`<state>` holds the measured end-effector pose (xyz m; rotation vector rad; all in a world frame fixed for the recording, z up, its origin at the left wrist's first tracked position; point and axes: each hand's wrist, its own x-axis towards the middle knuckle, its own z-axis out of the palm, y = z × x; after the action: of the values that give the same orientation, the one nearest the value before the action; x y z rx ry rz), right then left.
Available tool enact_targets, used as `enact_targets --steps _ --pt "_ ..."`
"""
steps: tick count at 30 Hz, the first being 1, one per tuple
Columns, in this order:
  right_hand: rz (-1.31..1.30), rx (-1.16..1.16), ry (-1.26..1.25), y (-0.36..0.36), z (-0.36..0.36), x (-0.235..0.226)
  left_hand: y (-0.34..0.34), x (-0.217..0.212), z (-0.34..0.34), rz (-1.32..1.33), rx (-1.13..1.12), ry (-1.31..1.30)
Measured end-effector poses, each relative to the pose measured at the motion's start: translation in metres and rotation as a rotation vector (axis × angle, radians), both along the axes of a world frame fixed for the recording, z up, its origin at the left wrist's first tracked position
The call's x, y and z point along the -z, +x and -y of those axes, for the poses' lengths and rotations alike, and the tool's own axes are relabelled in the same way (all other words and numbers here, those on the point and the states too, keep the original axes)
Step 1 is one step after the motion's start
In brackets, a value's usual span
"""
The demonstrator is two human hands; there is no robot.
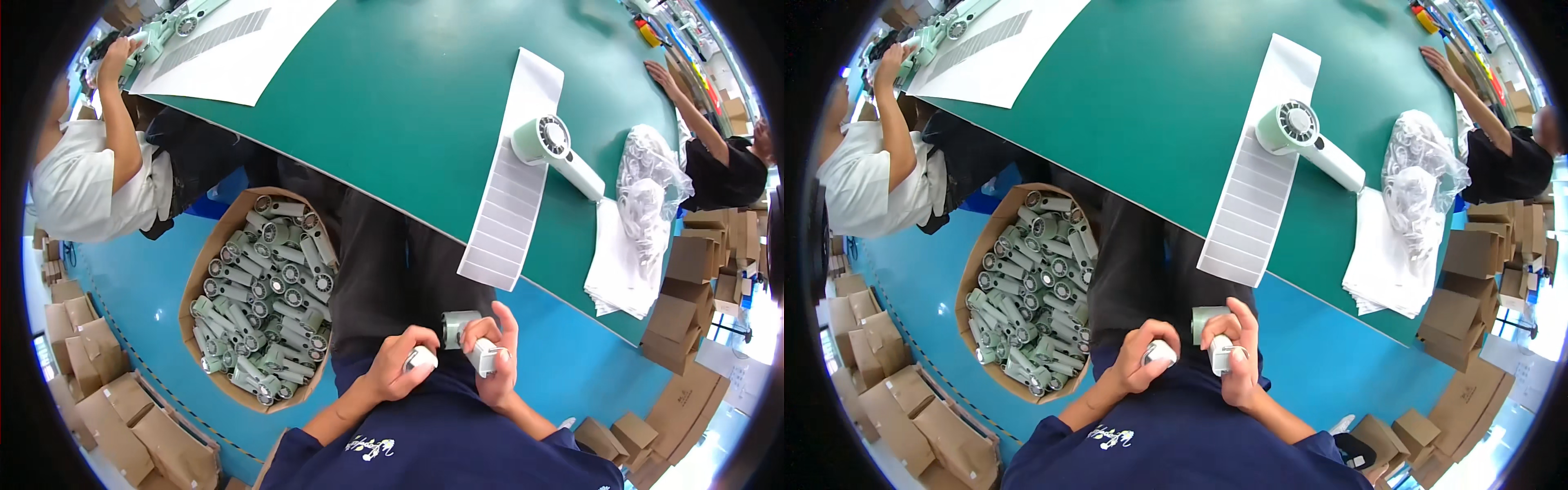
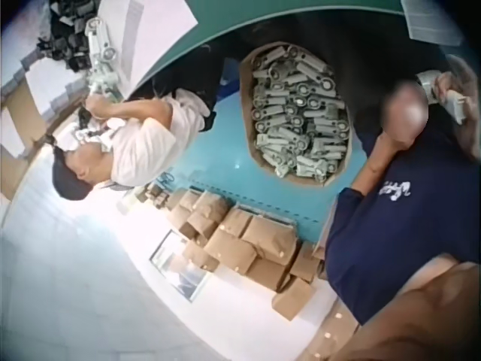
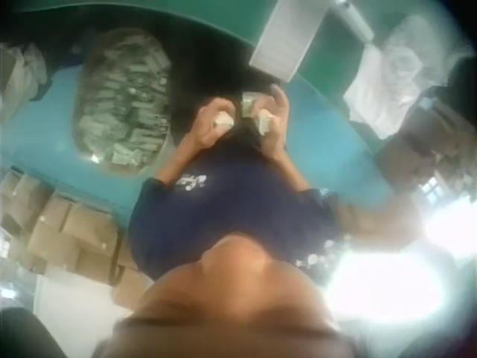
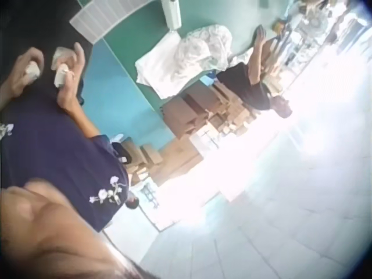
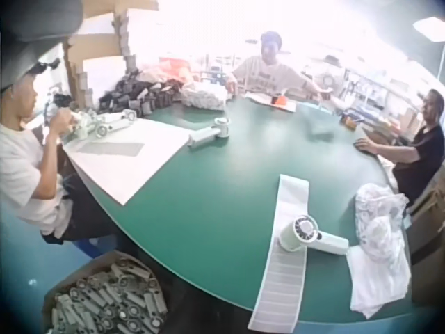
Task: Apply small adhesive labels to the base of portable hand-held fans at an assembly line.
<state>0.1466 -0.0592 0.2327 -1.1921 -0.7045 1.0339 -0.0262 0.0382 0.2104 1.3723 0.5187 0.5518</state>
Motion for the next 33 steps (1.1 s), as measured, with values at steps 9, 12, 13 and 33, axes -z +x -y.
enact_targets --steps 9,12,13,33 --pt "0.139 -0.176 0.139 0.013 -0.055 -0.018 -0.008 0.011 0.016 0.281 -0.244 0.05" --pt "0.249 -0.161 0.164 0.019 -0.04 -0.025 0.018 0.008 0.009 0.098 -0.34 0.423" --pt "0.203 -0.118 0.158 0.019 -0.032 -0.026 0.029 0.006 0.005 0.148 -0.359 0.427" --pt "-0.001 0.154 0.175 0.044 -0.013 -0.022 0.091 -0.005 0.051 0.106 -0.152 0.655"
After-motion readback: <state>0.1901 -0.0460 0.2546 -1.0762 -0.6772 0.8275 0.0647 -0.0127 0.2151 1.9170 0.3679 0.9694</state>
